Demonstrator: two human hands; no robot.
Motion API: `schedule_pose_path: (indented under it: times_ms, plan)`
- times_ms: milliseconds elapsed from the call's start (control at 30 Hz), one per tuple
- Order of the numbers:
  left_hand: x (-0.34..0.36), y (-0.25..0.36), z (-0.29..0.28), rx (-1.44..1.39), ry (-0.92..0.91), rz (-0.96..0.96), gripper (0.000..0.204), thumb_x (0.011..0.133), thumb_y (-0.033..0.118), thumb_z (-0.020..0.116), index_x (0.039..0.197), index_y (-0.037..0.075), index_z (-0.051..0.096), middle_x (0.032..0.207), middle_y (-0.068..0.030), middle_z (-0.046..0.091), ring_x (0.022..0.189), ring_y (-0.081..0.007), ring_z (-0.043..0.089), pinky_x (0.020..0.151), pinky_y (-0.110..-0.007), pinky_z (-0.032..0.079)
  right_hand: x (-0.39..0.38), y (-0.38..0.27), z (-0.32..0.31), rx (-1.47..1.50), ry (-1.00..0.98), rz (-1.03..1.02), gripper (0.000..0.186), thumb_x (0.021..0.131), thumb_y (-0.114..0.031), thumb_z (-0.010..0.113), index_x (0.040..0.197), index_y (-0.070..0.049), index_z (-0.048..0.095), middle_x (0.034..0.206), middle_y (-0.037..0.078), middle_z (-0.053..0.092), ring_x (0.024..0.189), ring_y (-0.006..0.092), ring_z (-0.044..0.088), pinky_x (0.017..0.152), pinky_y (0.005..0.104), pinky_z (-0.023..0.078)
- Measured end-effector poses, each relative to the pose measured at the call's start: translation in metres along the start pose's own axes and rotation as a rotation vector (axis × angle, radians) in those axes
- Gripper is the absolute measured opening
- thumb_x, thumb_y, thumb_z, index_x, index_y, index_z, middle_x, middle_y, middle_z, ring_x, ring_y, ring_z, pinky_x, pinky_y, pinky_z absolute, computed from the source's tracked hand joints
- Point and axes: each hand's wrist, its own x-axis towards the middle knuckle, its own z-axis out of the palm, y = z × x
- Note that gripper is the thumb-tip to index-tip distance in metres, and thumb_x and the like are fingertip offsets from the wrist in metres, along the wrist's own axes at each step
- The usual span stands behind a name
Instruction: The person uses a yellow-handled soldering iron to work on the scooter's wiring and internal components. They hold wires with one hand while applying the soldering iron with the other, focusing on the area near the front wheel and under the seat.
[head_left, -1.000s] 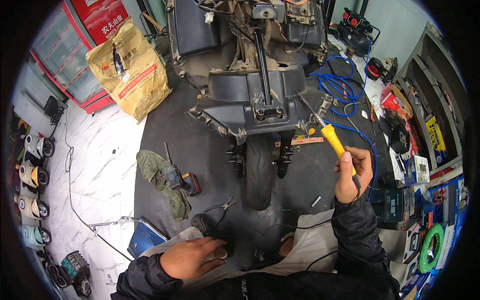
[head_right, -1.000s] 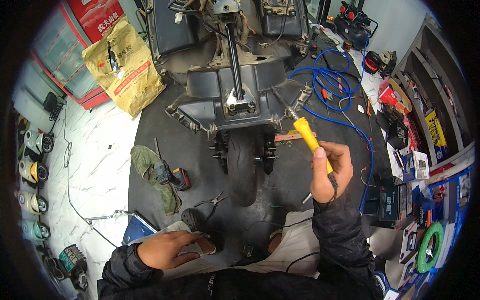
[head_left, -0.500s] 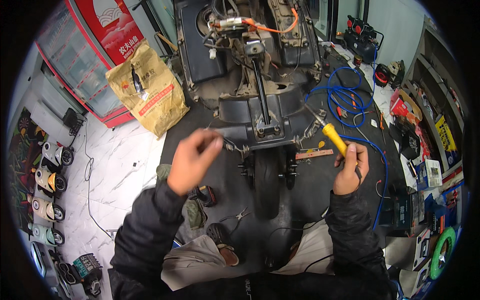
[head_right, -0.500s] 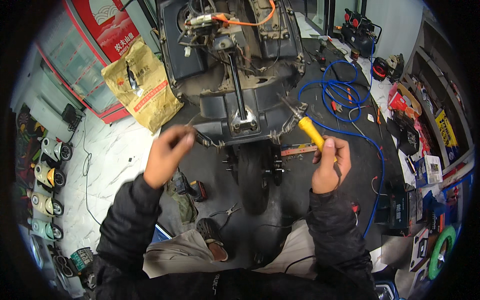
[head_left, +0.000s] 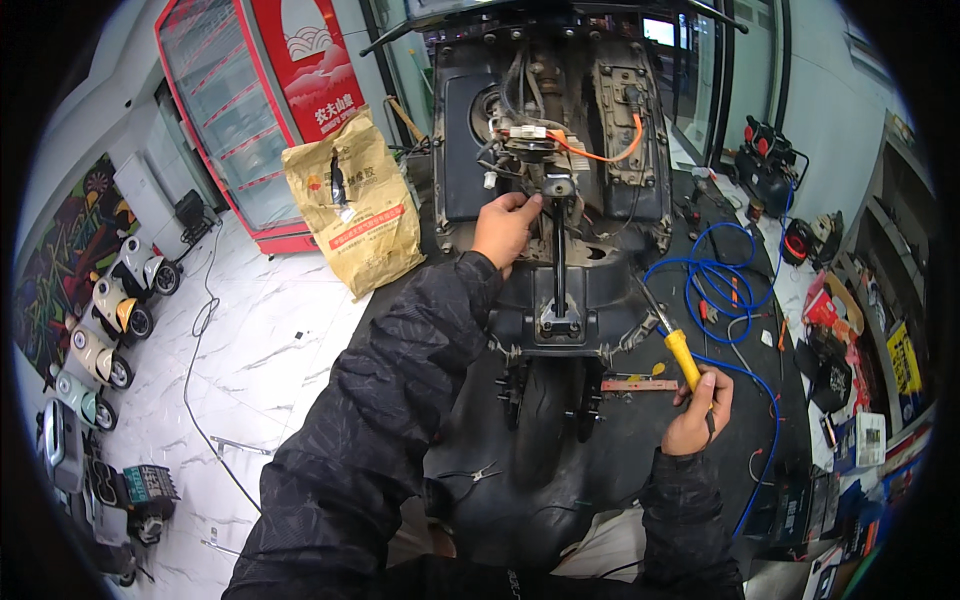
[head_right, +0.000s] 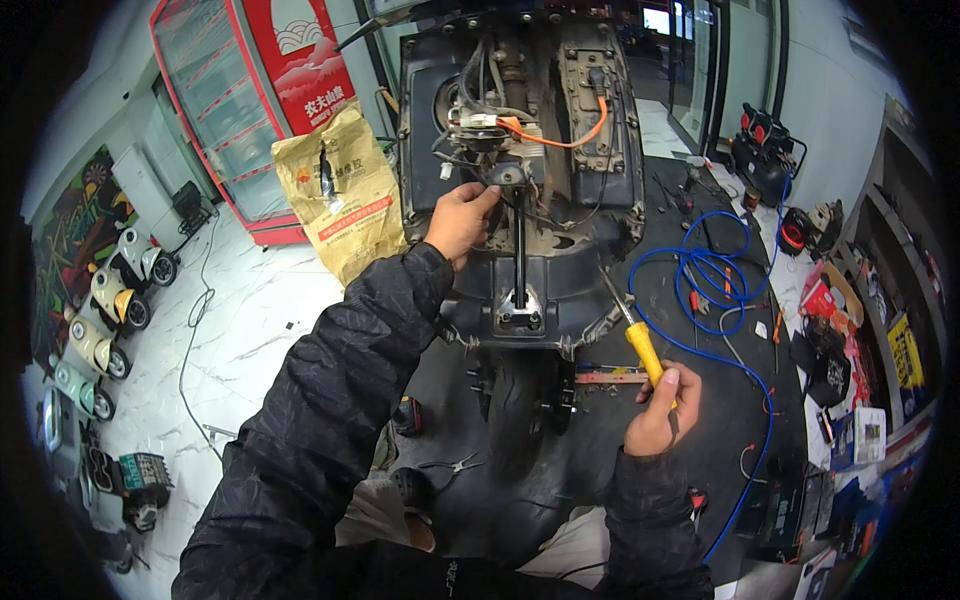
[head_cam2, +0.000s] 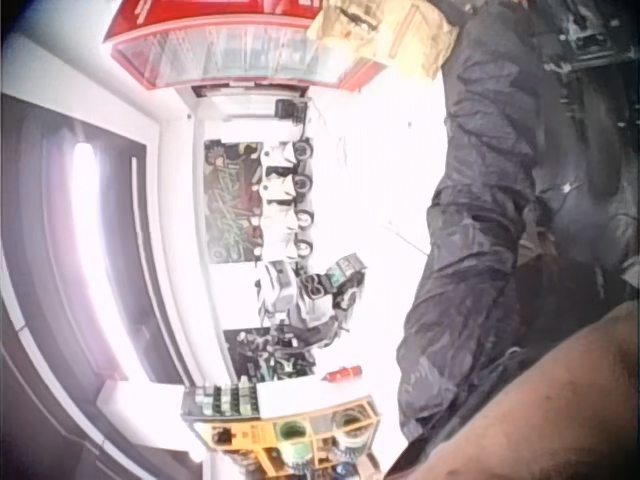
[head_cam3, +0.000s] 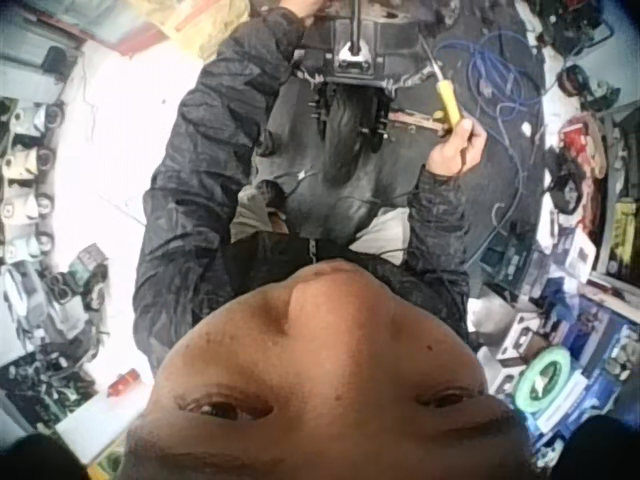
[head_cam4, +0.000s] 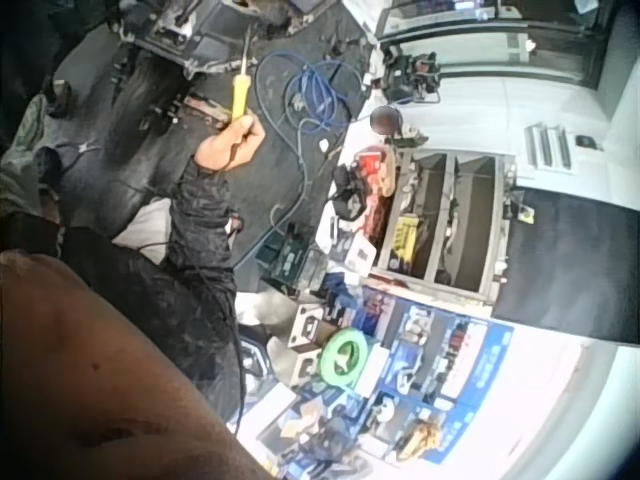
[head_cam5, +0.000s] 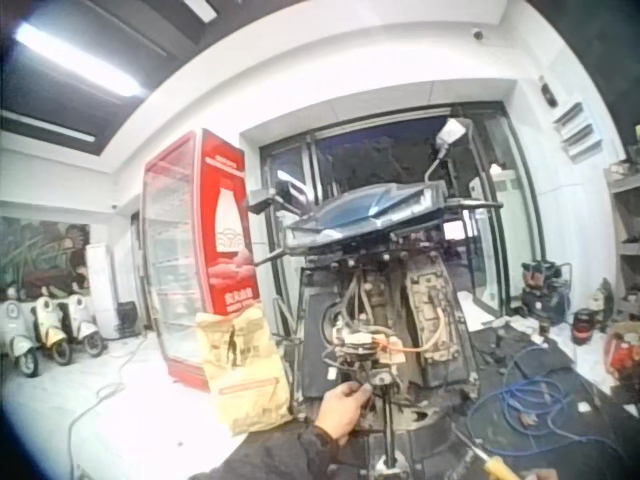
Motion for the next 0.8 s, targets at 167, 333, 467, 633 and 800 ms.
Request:
schedule_pose_path:
  times_ms: [167,333,467,633,800]
  plan:
    - [0.013,-0.015,-0.020,0.079,-0.006,0.082,0.028,0.107,0.024,0.075,0.090,0.008,0.061,0.070,0.0043,0.051,0.053,-0.0070,0.042,0.048,-0.028,0.031,0.002,-0.003,-0.004,0.002,0.021,0.001,0.029,0.116,-0.027,0.054,0.117,0.000,0.063,0.088,0.006,0.062,0.073,0.0094,0.055,0.067,0.0253,0.045]
    - [0.029,-0.030,-0.027,0.187,0.075,0.099,0.028,0.108,0.024,0.073,0.090,0.006,0.062,0.069,0.0023,0.055,0.054,-0.0089,0.046,0.048,-0.029,0.034,0.001,-0.006,-0.006,0.011,0.024,0.007,0.032,0.116,-0.030,0.055,0.117,0.001,0.062,0.087,0.006,0.061,0.072,0.0096,0.054,0.067,0.0254,0.045]
    - [0.031,-0.033,-0.031,0.348,0.040,0.237,0.033,0.103,0.030,0.077,0.096,-0.002,0.072,0.076,-0.0094,0.071,0.065,-0.0198,0.064,0.062,-0.039,0.051,0.001,-0.008,-0.009,-0.007,0.013,0.006,0.031,0.116,-0.030,0.055,0.116,0.001,0.062,0.086,0.005,0.061,0.072,0.0096,0.054,0.067,0.0254,0.045]
    - [0.041,-0.032,-0.048,0.456,0.129,0.175,0.034,0.105,0.029,0.074,0.091,-0.002,0.070,0.071,-0.0095,0.070,0.061,-0.0205,0.064,0.060,-0.041,0.051,0.001,-0.007,-0.011,0.018,0.033,0.004,0.028,0.116,-0.029,0.056,0.113,-0.002,0.063,0.090,0.005,0.062,0.069,0.0088,0.054,0.062,0.0258,0.044]
    - [0.049,-0.039,-0.040,0.152,0.045,-0.015,0.036,0.106,0.032,0.073,0.090,0.001,0.067,0.068,-0.0042,0.063,0.057,-0.0151,0.058,0.051,-0.036,0.044,0.000,-0.010,-0.017,-0.009,0.024,-0.024,0.027,0.116,-0.027,0.055,0.114,-0.001,0.063,0.089,0.005,0.062,0.069,0.0088,0.054,0.063,0.0255,0.044]
